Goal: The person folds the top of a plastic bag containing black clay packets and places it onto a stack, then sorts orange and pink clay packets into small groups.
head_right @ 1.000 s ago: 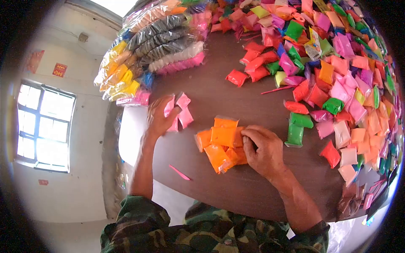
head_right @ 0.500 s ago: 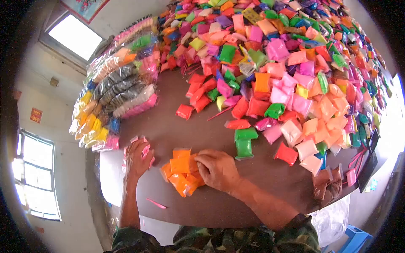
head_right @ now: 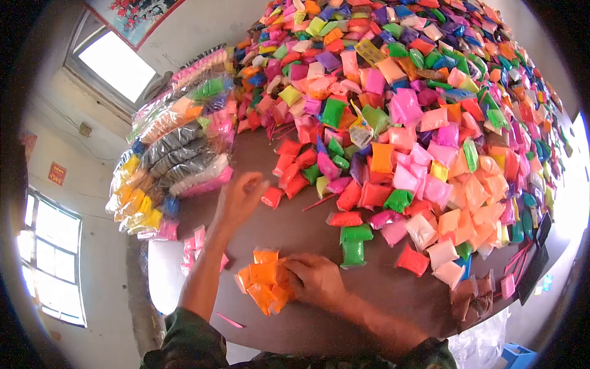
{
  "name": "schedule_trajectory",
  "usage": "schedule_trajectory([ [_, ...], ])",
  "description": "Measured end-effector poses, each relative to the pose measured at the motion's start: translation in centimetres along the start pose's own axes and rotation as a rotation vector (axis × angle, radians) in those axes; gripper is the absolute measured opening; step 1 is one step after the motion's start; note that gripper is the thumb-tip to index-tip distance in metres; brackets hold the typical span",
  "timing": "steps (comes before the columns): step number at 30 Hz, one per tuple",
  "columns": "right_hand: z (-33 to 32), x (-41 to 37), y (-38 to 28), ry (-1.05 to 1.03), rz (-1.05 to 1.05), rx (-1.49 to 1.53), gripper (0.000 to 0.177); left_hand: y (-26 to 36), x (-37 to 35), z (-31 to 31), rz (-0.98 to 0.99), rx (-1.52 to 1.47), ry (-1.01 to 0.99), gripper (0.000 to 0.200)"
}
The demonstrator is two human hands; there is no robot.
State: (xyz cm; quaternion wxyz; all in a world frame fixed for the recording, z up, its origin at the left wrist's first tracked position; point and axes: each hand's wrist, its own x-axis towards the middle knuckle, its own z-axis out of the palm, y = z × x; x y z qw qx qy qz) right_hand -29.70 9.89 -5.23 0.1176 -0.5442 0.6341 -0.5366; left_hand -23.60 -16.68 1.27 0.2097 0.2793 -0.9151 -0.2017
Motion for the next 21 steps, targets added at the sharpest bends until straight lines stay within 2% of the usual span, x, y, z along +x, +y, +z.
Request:
schedule_trajectory([
  [4,0.0,0.0,0.1,-0.010,0.011,0.011,0.022,1.5,8.4,3.9,-0.077,-0.210,0.015,0.042],
  [6,0.0,0.1,0.0,-0.029,0.010,0.002,0.021,1.9,12.0,6.5,-0.132,-0.225,0.090,0.049],
  [10,-0.3,0.5,0.1,-0.032,-0.004,0.012,0.020,2.0,16.6,10.4,-0.258,-0.122,0.065,0.056],
  [12,-0.6,0.7,-0.2,-0.021,0.015,0.005,0.019,1.9,17.0,11.6,-0.295,-0.098,0.111,0.056],
  [15,-0.2,0.6,-0.1,-0.019,0.020,-0.013,0.019,1.0,16.5,12.0,-0.208,-0.104,0.123,0.049],
  [17,0.0,0.6,0.0,-0.039,0.013,0.000,0.019,1.2,15.6,12.0,-0.150,-0.273,0.227,0.039],
  [21,0.0,1.0,-0.3,-0.042,0.018,-0.019,0.017,2.4,14.6,10.7,-0.124,-0.415,0.301,0.034],
])
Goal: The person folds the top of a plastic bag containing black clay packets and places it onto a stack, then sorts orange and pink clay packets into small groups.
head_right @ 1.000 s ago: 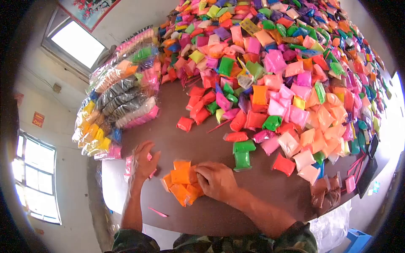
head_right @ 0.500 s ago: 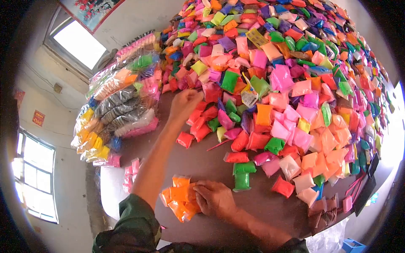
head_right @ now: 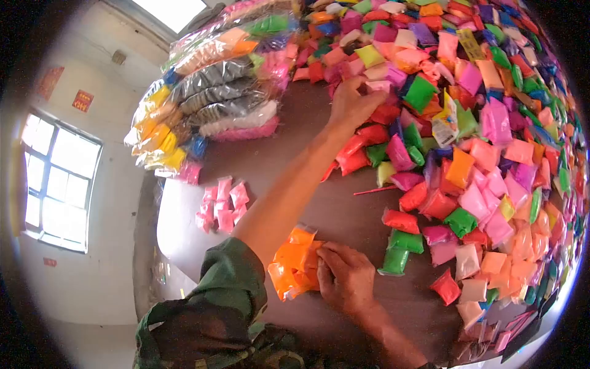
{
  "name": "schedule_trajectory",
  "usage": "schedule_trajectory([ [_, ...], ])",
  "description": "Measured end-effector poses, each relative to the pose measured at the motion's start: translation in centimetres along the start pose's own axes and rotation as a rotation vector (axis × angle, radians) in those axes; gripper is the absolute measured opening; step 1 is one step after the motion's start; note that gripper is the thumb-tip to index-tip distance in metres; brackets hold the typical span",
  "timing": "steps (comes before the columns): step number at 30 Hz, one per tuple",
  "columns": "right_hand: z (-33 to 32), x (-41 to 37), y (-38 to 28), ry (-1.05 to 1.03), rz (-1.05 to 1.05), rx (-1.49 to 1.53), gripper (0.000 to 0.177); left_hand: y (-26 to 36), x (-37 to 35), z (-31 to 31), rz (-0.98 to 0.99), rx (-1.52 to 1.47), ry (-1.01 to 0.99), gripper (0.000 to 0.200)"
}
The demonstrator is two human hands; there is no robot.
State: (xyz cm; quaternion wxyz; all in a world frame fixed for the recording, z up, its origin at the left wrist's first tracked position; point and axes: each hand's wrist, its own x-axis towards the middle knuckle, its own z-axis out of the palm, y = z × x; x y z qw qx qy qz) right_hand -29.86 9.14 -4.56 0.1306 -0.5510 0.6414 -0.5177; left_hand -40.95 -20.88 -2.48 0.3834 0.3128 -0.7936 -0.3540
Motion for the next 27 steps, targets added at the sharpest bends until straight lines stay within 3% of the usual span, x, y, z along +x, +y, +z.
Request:
schedule_trajectory([
  [5,0.1,0.1,0.1,-0.005,-0.014,0.011,0.017,0.3,0.1,-1.8,0.080,-0.054,0.066,0.031],
  [8,0.2,-0.3,0.4,-0.006,-0.024,-0.007,0.018,-3.5,2.0,-2.5,0.062,0.015,0.129,0.031],
  [10,0.1,-0.3,0.6,0.004,-0.019,-0.022,0.018,-2.4,2.7,-4.0,-0.109,-0.092,0.074,0.033],
  [12,0.1,-0.4,0.5,0.001,-0.005,-0.001,0.019,-5.3,4.4,-3.7,-0.024,-0.034,0.079,0.032],
  [15,-0.1,-0.4,0.3,-0.016,0.016,0.006,0.019,-3.7,5.1,-3.3,0.114,0.205,0.036,0.040],
  [18,-0.1,-0.2,0.3,0.012,0.013,0.007,0.020,-3.5,6.2,-1.8,0.249,0.221,0.019,0.043],
  [21,-0.2,-0.4,0.3,0.031,0.013,0.018,0.021,-2.5,7.0,-1.9,0.183,0.366,-0.069,0.046],
  [22,-0.1,-0.4,0.3,0.038,0.011,0.025,0.021,-2.7,7.2,-2.2,0.254,0.414,-0.084,0.045],
  [25,-0.1,-0.3,0.3,0.071,-0.011,0.036,0.020,-2.7,6.7,-3.2,0.080,0.351,-0.205,0.043],
  [27,-0.1,-0.4,0.3,0.051,-0.003,0.027,0.020,-3.5,6.3,-3.8,0.128,0.353,-0.208,0.042],
])
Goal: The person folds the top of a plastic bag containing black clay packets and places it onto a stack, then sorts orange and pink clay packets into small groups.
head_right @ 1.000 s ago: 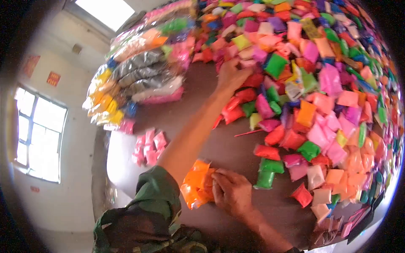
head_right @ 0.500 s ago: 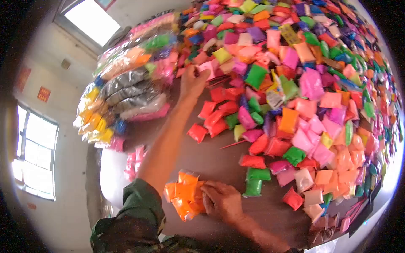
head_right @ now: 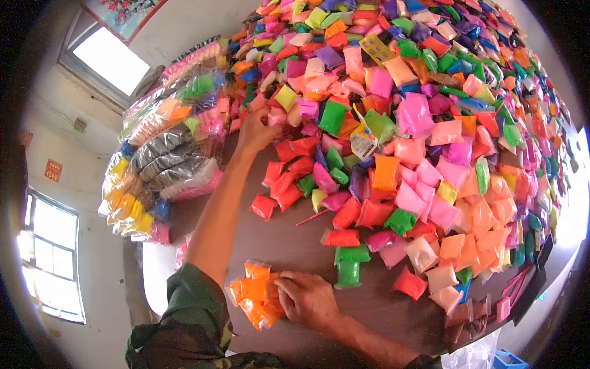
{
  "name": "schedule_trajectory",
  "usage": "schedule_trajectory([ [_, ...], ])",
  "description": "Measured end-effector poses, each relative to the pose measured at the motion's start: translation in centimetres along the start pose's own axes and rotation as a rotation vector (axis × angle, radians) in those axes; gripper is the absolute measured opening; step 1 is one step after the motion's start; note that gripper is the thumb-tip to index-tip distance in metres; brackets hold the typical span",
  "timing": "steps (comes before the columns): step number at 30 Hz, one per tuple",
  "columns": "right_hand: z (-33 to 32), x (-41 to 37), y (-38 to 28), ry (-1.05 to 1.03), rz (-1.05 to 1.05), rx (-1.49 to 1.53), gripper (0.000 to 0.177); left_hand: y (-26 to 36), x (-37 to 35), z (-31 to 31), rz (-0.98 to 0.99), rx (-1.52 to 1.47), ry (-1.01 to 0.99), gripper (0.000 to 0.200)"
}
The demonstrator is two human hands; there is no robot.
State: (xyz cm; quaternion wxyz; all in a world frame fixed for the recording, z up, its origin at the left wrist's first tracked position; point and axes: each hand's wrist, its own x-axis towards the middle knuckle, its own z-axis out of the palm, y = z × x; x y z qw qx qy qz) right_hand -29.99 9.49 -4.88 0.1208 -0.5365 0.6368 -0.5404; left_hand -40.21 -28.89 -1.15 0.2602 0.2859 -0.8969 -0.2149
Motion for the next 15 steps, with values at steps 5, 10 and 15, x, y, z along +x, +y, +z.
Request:
schedule_trajectory([
  [5,-0.2,0.0,-0.2,-0.014,-0.003,-0.003,0.019,1.4,-4.0,-1.9,-0.084,-0.220,0.050,0.034],
  [10,0.1,-0.4,0.0,0.002,-0.025,0.004,0.020,1.2,-8.0,-5.1,-0.279,-0.541,0.009,0.026],
  [15,0.0,-0.3,-0.2,-0.019,-0.018,0.007,0.019,-1.1,-8.6,-5.1,-0.159,-0.351,0.011,0.051],
])
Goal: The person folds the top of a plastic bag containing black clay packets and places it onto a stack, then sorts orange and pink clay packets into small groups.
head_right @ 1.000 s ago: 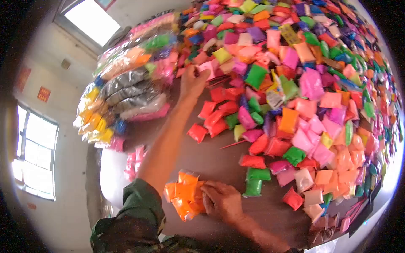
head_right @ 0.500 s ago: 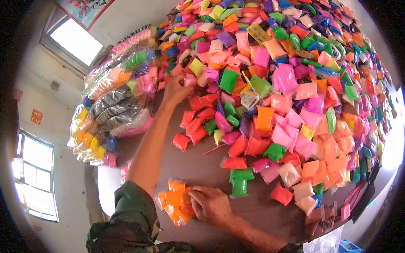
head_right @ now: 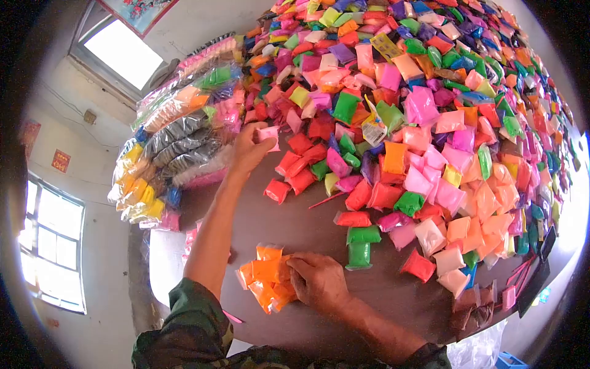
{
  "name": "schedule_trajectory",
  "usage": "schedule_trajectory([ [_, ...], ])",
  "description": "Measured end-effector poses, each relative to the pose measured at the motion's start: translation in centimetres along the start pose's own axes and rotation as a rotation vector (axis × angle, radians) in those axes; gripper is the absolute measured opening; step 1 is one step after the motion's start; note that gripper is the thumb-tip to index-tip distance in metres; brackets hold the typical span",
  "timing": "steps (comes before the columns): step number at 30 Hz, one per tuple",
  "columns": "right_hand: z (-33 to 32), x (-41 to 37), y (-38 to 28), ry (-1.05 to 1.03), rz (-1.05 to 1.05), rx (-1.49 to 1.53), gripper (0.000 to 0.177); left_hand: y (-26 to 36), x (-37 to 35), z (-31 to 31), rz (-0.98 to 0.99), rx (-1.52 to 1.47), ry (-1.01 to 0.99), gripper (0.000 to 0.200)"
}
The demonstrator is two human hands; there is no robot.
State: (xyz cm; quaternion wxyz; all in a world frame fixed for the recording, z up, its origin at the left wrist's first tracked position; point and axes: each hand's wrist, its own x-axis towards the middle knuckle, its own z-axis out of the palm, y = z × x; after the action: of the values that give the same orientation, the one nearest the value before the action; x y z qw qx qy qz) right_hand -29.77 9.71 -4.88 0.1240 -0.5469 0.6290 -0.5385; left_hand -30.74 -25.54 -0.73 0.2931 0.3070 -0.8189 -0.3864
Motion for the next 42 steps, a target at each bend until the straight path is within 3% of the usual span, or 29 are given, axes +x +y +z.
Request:
schedule_trajectory([
  [5,0.1,0.0,0.3,0.013,-0.016,-0.003,0.019,-0.1,3.5,3.3,0.024,0.168,0.003,0.075],
  [6,0.1,0.0,0.3,0.007,-0.008,0.000,0.019,-0.1,4.0,4.2,-0.098,-0.015,-0.066,0.083],
  [9,0.2,0.0,0.3,0.014,-0.011,0.012,0.020,-1.3,5.6,6.8,-0.047,0.192,0.004,0.088],
  [10,0.2,0.1,0.3,0.023,-0.014,0.017,0.020,-1.2,5.6,7.3,-0.008,0.298,0.079,0.082],
  [16,0.0,0.0,0.1,0.004,0.011,-0.007,0.020,1.1,3.7,6.8,-0.041,0.029,0.043,0.045],
  [19,0.0,0.0,0.1,0.011,-0.005,-0.005,0.020,1.0,2.4,5.6,0.110,-0.003,0.078,0.038],
  [22,0.0,-0.1,0.1,0.034,-0.014,-0.012,0.019,0.7,0.4,3.1,0.107,-0.122,0.115,0.039],
  [25,0.1,0.1,-0.2,0.035,-0.012,-0.026,0.016,4.2,-1.9,0.4,-0.136,-0.126,0.064,0.039],
  [29,0.2,0.3,-0.3,0.049,-0.026,-0.015,0.016,2.0,-0.9,2.3,-0.027,-0.047,-0.009,0.052],
  [30,0.2,0.3,-0.2,0.055,-0.030,-0.005,0.016,1.1,0.0,3.5,0.020,0.072,0.011,0.064],
  [33,0.3,0.2,0.2,0.053,-0.040,-0.012,0.016,1.3,1.5,6.6,0.160,0.249,0.092,0.071],
  [34,0.3,0.1,0.3,0.051,-0.040,-0.019,0.016,1.7,2.0,7.1,0.102,0.237,0.050,0.072],
  [37,0.3,0.0,0.4,0.026,-0.016,0.020,0.017,1.6,2.9,7.8,-0.005,0.242,0.008,0.069],
  [42,-0.1,0.0,0.2,0.018,-0.011,0.002,0.019,1.5,2.3,7.1,0.202,0.278,0.148,0.045],
])
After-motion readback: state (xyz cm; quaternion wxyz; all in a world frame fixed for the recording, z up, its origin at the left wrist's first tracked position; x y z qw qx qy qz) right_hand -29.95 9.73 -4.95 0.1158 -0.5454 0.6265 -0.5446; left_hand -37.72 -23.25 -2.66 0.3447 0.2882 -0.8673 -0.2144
